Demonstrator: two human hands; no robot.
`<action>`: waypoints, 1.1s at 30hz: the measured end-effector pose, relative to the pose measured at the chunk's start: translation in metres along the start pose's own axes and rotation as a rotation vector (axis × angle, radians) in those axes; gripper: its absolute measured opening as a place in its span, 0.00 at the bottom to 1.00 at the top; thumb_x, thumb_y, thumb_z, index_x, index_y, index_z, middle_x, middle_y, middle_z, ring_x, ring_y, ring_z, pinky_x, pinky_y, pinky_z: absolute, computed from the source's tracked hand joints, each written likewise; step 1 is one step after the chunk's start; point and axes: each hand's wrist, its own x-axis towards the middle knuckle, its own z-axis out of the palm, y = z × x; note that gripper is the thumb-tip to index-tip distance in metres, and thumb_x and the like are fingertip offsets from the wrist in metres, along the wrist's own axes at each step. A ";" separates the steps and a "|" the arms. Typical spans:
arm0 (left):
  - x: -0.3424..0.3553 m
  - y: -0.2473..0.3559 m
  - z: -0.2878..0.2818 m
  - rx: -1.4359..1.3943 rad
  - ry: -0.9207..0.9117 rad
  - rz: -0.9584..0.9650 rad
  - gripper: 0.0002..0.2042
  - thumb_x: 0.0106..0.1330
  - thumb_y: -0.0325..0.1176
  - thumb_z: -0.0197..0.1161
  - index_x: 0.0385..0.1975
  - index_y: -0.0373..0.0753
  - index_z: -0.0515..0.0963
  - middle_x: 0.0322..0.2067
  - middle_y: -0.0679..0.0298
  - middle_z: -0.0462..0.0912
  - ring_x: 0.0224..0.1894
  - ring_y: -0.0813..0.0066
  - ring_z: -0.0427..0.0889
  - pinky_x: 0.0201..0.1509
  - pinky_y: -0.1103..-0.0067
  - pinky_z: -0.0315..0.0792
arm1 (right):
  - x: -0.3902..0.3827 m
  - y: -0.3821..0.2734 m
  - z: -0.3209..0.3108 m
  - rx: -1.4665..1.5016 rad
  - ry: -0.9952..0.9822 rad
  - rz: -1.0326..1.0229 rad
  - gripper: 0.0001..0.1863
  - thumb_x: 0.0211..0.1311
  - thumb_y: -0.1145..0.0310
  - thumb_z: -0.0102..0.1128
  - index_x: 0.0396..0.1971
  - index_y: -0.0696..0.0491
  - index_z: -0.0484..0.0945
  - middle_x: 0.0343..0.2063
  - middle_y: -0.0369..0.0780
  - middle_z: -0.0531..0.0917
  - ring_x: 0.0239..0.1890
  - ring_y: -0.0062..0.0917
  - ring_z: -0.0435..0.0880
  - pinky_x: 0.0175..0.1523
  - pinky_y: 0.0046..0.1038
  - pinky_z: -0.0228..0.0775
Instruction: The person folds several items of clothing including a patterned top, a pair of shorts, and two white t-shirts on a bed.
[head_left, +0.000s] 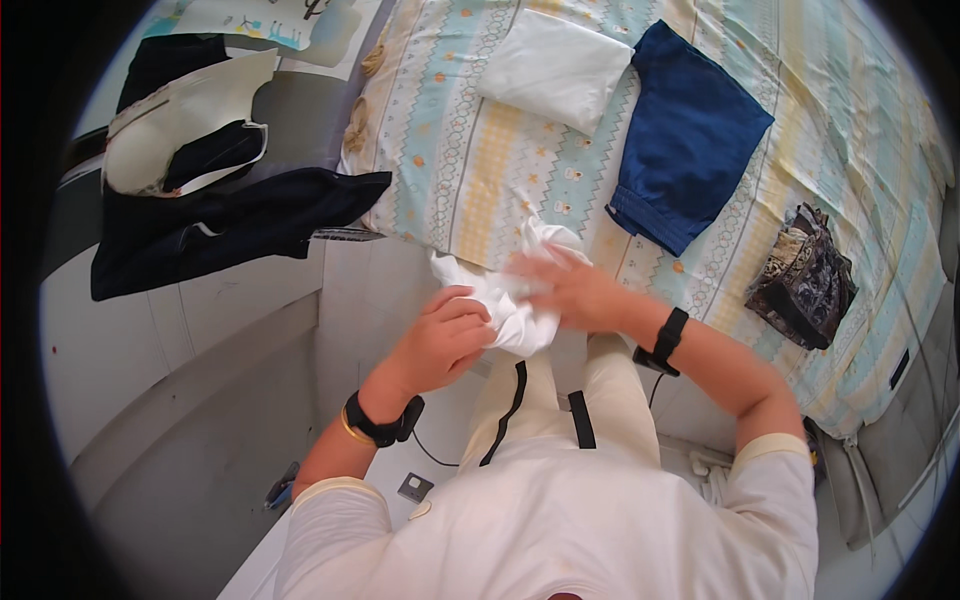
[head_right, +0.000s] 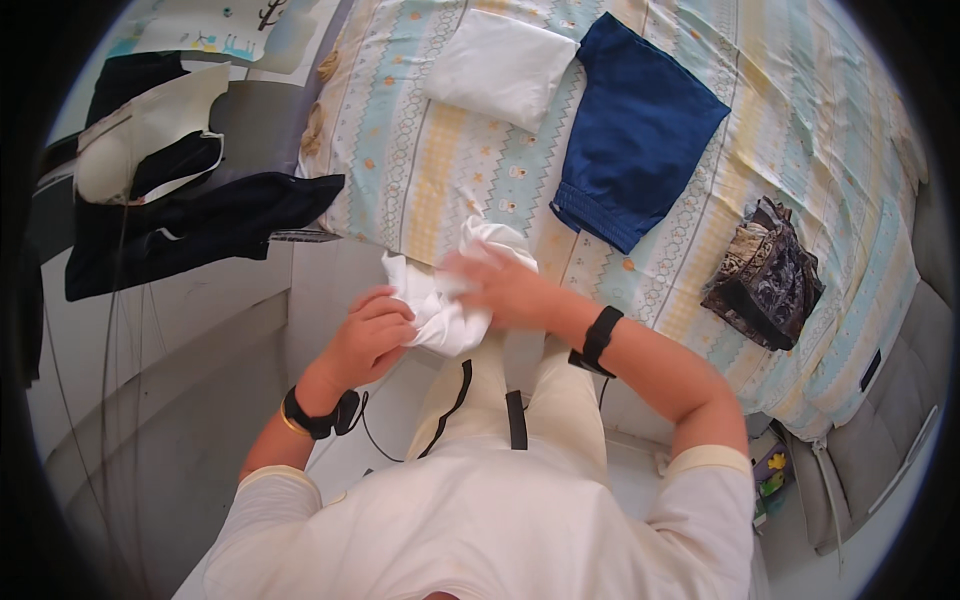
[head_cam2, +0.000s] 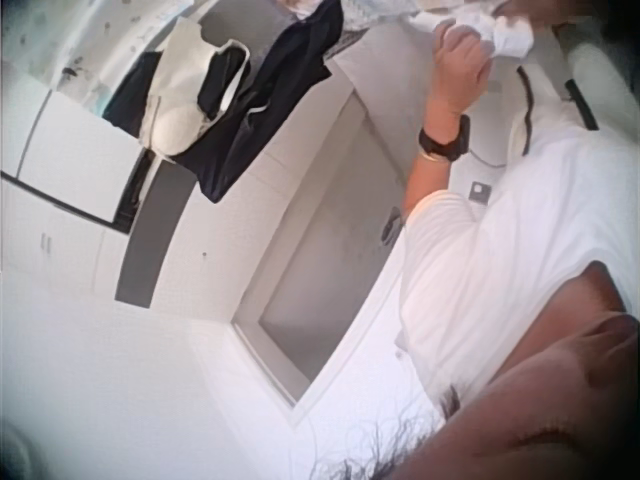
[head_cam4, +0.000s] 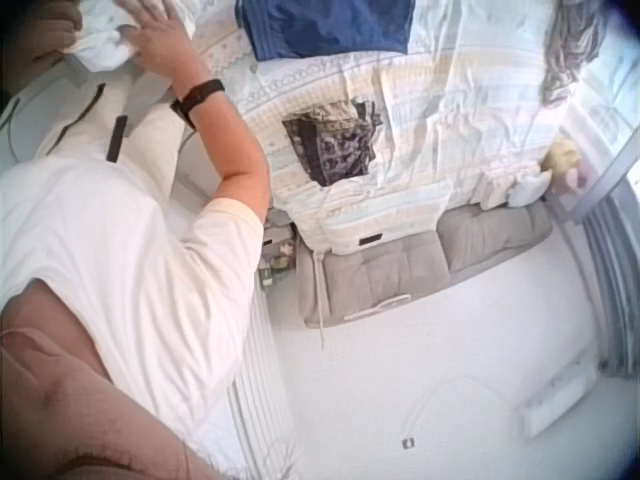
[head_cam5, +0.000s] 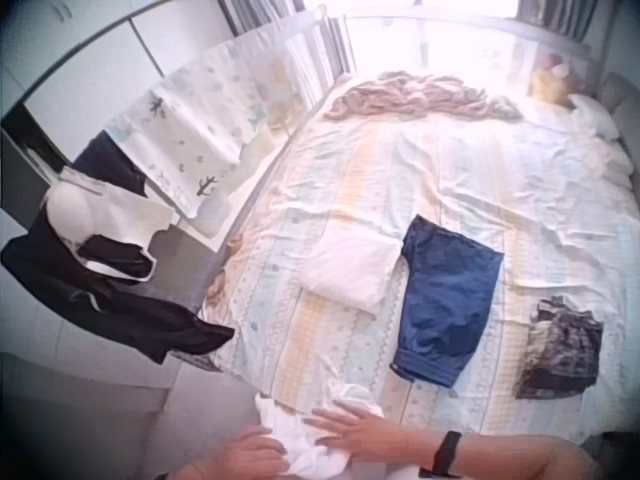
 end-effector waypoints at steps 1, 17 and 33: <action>-0.003 0.013 -0.011 0.151 0.023 0.065 0.09 0.45 0.25 0.61 0.28 0.38 0.74 0.31 0.61 0.77 0.43 0.63 0.75 0.57 0.63 0.61 | 0.005 -0.006 0.007 -0.098 0.030 -0.260 0.14 0.46 0.69 0.59 0.36 0.50 0.75 0.49 0.42 0.73 0.55 0.32 0.69 0.66 0.41 0.49; -0.053 0.137 -0.134 -0.104 0.814 0.040 0.10 0.65 0.37 0.54 0.32 0.39 0.64 0.24 0.63 0.73 0.35 0.70 0.72 0.41 0.73 0.64 | -0.023 -0.080 -0.044 0.137 0.086 0.429 0.21 0.54 0.58 0.60 0.43 0.52 0.68 0.30 0.43 0.78 0.35 0.38 0.76 0.45 0.33 0.66; -0.045 0.226 -0.190 -0.090 0.882 0.378 0.09 0.63 0.35 0.56 0.34 0.39 0.64 0.23 0.64 0.71 0.28 0.74 0.67 0.34 0.81 0.60 | 0.017 -0.066 -0.147 0.950 0.019 0.345 0.32 0.58 0.56 0.58 0.59 0.52 0.60 0.51 0.40 0.71 0.52 0.20 0.69 0.54 0.23 0.60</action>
